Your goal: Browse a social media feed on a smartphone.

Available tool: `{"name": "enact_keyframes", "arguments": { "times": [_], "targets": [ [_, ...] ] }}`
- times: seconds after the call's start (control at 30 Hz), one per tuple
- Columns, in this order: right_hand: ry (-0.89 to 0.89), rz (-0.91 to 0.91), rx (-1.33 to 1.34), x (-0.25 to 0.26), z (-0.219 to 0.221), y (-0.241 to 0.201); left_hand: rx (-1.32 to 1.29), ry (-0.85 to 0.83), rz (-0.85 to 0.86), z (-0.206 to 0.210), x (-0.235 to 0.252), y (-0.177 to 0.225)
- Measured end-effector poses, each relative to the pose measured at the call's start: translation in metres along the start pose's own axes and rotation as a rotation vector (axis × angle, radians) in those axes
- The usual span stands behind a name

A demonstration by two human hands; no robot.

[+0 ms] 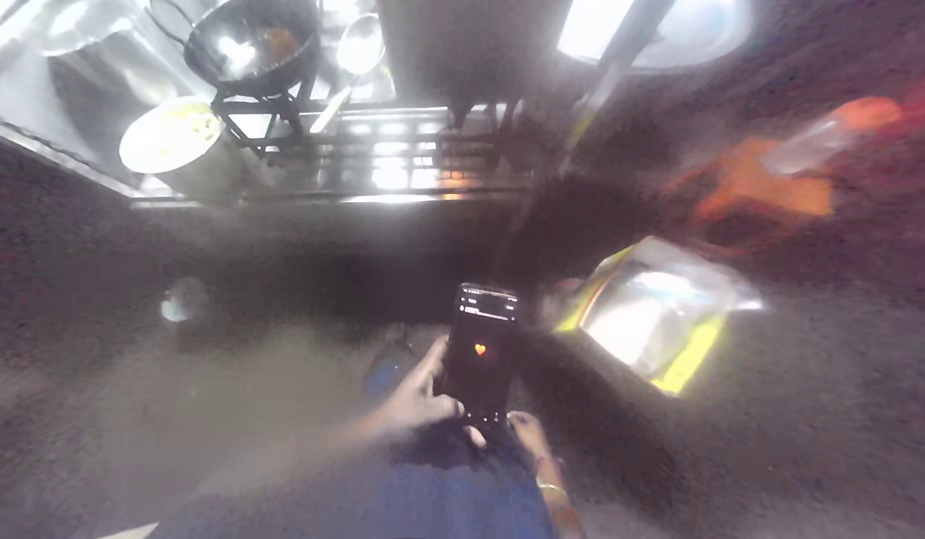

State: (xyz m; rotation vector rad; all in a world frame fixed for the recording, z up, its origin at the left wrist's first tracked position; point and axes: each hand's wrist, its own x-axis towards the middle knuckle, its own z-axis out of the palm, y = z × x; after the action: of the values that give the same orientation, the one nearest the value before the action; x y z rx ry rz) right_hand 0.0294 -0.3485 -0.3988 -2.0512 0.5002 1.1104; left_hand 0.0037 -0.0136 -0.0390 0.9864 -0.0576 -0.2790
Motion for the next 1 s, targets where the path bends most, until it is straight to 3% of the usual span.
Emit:
{"name": "enact_keyframes", "arguments": {
  "times": [0.1, 0.6, 0.83, 1.0],
  "targets": [
    [0.002, 0.007, -0.009, -0.004, -0.002, -0.007, -0.117, -0.022, 0.012, 0.000, 0.000, -0.001],
    [-0.016, 0.013, -0.001, -0.004, 0.003, -0.005, 0.020, 0.135, 0.031, 0.004, 0.005, -0.001],
    [-0.002, 0.027, -0.023, -0.006, 0.001, -0.008, -0.016, 0.072, 0.065, 0.000, 0.004, -0.004],
    [0.002, -0.029, 0.011, 0.006, 0.006, 0.008, -0.042, 0.120, -0.044, 0.001, 0.003, -0.001]
  ]
}}
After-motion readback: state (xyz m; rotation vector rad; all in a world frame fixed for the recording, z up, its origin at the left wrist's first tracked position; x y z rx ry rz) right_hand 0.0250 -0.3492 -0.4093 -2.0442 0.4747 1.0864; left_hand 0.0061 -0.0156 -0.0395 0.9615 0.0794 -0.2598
